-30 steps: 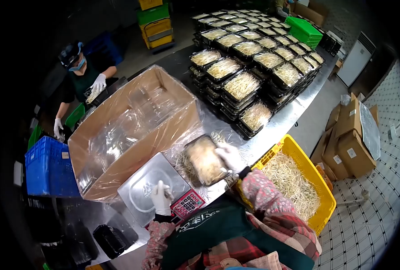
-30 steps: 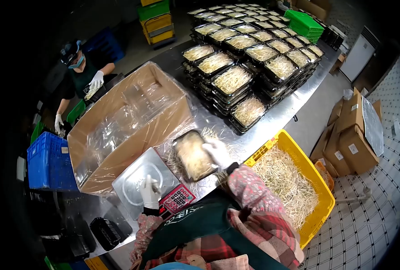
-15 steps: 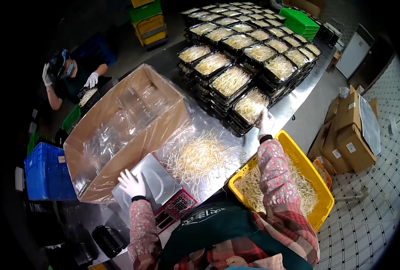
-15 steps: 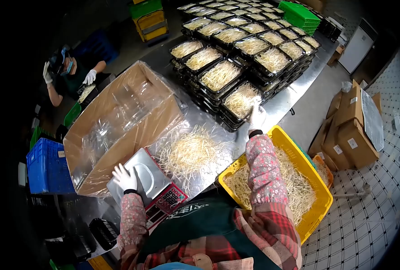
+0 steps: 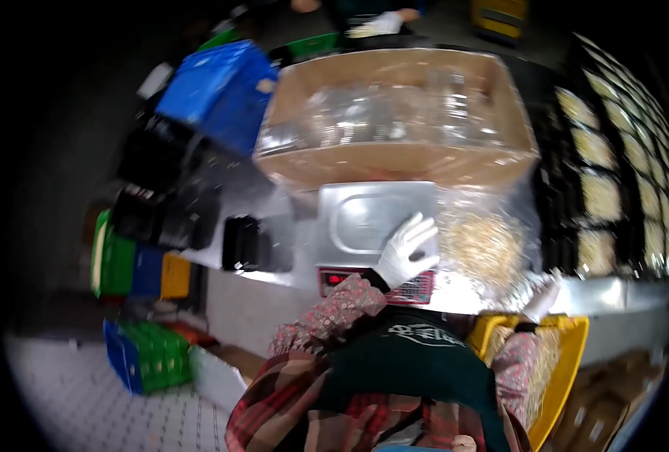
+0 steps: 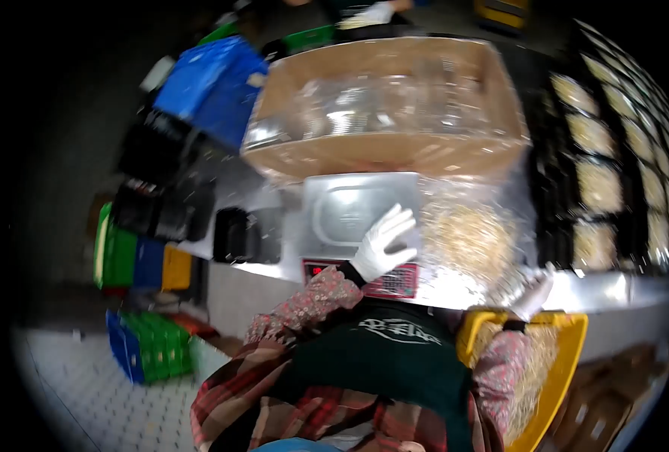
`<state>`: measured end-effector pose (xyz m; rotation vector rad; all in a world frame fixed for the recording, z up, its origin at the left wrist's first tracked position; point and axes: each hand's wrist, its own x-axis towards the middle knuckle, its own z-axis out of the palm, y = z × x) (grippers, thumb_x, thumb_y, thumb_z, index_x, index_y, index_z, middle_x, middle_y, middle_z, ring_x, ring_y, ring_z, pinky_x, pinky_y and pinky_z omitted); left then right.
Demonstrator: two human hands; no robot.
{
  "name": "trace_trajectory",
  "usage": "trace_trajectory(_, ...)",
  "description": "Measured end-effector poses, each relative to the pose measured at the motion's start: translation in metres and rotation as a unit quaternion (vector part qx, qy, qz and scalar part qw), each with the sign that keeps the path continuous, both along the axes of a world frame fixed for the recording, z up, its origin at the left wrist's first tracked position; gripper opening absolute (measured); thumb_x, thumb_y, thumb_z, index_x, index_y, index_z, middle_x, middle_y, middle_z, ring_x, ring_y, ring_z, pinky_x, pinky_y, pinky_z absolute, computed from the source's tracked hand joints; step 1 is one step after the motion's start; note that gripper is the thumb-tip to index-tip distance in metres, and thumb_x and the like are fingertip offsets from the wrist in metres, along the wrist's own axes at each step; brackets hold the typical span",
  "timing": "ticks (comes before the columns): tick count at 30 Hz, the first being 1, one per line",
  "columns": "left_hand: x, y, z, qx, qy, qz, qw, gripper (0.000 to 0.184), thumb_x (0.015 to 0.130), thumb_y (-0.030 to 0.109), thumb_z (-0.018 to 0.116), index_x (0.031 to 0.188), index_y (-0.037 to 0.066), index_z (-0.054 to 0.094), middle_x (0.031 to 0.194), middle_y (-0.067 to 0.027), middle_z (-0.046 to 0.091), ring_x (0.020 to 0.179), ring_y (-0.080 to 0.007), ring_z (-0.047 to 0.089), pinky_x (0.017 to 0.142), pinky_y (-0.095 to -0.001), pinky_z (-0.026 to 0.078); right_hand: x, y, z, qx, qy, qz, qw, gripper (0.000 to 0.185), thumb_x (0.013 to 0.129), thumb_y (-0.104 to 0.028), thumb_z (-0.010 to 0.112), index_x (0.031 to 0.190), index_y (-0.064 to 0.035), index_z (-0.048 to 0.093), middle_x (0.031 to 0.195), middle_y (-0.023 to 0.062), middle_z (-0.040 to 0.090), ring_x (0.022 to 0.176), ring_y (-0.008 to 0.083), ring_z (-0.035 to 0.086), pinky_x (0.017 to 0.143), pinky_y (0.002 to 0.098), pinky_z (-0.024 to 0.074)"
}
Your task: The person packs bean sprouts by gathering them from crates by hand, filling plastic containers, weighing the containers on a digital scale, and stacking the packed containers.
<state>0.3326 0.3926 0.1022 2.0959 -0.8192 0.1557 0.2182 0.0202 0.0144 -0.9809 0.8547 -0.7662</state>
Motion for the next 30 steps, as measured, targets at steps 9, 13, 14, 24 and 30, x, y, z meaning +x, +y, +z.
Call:
trace_trajectory(9,-0.011,0.349,-0.061,0.250,0.058,0.656,0.710,0.078,0.087,0.054,0.060,0.142,0.001,0.043,0.143,-0.0253,0.045,0.133,-0.0424,0.040,0.111,-0.0531,0.029,0.049,0.062,-0.007,-0.048,-0.035,0.125,0.990,0.037,0.103,-0.024,0.046,0.134,-0.0068,0.056,0.082,-0.0042,0.054,0.067,0.0061,0.046,0.062,0.0217,0.0412)
trace_trajectory(13,-0.030,0.385,-0.068,0.194,0.157,0.621,0.743,0.037,0.092,0.038,0.056,0.113,0.011,0.071,0.102,-0.0166,0.071,0.097,-0.0345,0.067,0.089,-0.0430,0.051,0.082,0.136,0.032,-0.091,-0.038,0.245,0.965,0.035,0.104,-0.022,0.047,0.132,-0.0049,0.057,0.079,-0.0019,0.055,0.065,0.0059,0.049,0.059,0.0209,0.0432)
trace_trajectory(14,-0.032,0.382,-0.060,0.177,0.137,0.624,0.749,0.031,0.089,0.034,0.063,0.106,0.010,0.072,0.095,-0.0140,0.072,0.091,-0.0313,0.069,0.084,-0.0400,0.052,0.089,0.154,0.039,-0.114,-0.055,0.283,0.951,0.034,0.104,-0.022,0.047,0.131,-0.0050,0.058,0.078,-0.0017,0.055,0.065,0.0062,0.050,0.060,0.0208,0.0440)
trace_trajectory(24,0.004,0.352,0.029,-0.145,-0.029,0.572,0.807,0.034,0.096,0.026,0.062,0.104,-0.006,0.066,0.096,-0.0160,0.069,0.083,-0.0225,0.060,0.079,-0.0362,0.049,0.057,0.337,0.050,-0.634,-0.026,0.559,0.535,0.077,0.084,-0.043,0.067,0.144,-0.0028,0.040,0.147,0.0229,0.041,0.142,0.0396,0.031,0.116,0.0568,0.0192)
trace_trajectory(30,0.075,0.178,0.058,-0.151,-0.054,0.345,0.925,0.040,0.095,0.025,0.065,0.116,-0.009,0.060,0.111,-0.0260,0.065,0.101,-0.0279,0.060,0.098,-0.0373,0.042,0.037,0.334,0.048,-0.648,0.034,0.552,0.524,0.075,0.091,-0.046,0.059,0.150,-0.0079,0.034,0.154,0.0168,0.034,0.146,0.0321,0.027,0.118,0.0565,0.0136)
